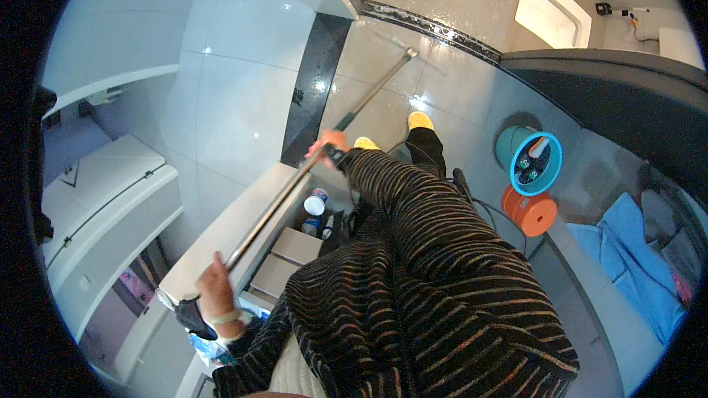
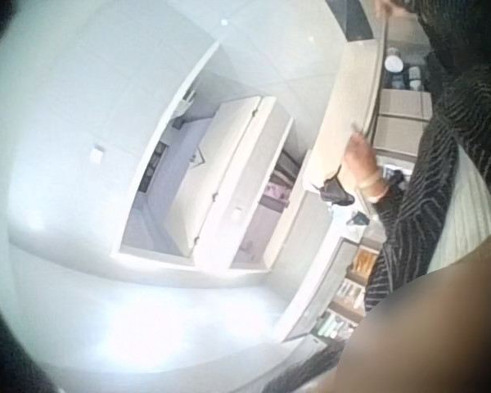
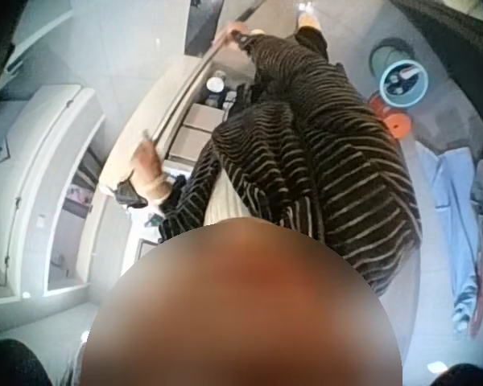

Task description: The person fills a blue basin with water from a shower head, places a pair of slippers into the basin, and then uses a squeegee to push water across the tiled bathroom floor toward the shower area.

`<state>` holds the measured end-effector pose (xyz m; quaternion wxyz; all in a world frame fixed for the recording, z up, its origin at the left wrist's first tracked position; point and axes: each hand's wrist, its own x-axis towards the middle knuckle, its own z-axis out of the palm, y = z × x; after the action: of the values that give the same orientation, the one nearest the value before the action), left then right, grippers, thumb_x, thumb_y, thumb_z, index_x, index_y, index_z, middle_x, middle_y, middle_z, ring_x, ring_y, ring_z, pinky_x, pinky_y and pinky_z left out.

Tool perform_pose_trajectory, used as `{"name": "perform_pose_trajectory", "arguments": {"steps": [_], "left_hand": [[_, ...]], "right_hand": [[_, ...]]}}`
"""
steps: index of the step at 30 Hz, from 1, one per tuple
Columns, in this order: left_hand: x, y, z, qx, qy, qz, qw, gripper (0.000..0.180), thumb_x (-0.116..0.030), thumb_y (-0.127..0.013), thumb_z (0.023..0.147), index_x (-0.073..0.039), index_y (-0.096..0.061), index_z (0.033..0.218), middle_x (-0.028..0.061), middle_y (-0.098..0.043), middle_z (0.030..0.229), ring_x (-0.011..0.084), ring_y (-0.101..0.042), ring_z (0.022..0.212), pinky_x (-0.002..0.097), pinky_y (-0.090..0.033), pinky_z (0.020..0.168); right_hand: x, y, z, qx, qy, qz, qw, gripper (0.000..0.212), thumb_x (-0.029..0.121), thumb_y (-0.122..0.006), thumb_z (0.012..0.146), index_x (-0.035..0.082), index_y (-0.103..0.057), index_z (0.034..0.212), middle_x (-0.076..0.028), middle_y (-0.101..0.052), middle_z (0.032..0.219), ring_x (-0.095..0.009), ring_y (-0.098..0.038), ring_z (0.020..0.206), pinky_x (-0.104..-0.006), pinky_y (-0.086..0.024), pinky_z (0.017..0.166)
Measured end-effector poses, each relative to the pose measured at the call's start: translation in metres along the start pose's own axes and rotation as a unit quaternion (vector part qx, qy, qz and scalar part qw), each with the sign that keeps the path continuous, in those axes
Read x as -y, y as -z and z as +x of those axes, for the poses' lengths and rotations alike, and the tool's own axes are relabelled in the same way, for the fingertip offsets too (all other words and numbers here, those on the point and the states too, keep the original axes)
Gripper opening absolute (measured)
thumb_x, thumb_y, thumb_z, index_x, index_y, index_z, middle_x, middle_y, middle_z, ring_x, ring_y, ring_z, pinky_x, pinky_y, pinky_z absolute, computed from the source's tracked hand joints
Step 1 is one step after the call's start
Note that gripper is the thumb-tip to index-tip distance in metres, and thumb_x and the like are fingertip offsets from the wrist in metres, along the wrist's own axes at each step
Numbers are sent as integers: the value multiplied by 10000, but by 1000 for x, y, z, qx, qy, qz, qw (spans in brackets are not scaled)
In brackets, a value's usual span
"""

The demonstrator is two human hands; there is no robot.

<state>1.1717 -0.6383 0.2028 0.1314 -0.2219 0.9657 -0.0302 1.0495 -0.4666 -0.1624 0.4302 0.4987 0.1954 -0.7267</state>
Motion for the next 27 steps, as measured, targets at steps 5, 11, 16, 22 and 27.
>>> {"name": "perform_pose_trajectory", "arguments": {"steps": [5,11,16,22,27], "left_hand": [[-48,-49,-6,-12,-43,-45,998,432,-196,-583,926,-19,-514,539,188,-513,535,363,-500,459,419,-396,447],[-27,-21,-20,-35,-48,-3,998,425,-185,-604,911,-29,-502,529,170,-490,509,337,-469,424,429,-367,431],[1,15,-52,-79,12,57,995,431,-128,-594,908,-16,-483,506,166,-476,475,323,-467,409,418,-357,426],[-2,-10,-29,-88,-15,48,995,427,-89,-594,898,-16,-460,500,163,-462,472,326,-440,399,419,-339,422],[-22,-54,13,-132,-122,54,982,377,-63,-595,884,-61,-438,541,129,-450,497,305,-448,421,420,-345,415]], "right_hand": [[69,55,21,-9,81,5,997,159,109,-379,895,-16,-428,809,-143,-480,692,-291,-543,597,-496,-560,637],[33,33,4,-43,-5,-36,998,162,118,-385,884,-35,-436,873,-165,-508,739,-335,-576,676,-505,-561,696],[-29,-2,-14,11,-80,10,997,102,75,-380,902,-18,-422,900,-152,-503,720,-302,-555,654,-532,-537,788],[-9,-7,13,-2,-58,-6,998,138,96,-384,902,-17,-435,841,-158,-492,636,-314,-520,548,-511,-546,632],[57,7,42,47,34,107,993,161,81,-397,876,36,-406,722,-105,-414,586,-257,-470,537,-456,-497,579]]}}
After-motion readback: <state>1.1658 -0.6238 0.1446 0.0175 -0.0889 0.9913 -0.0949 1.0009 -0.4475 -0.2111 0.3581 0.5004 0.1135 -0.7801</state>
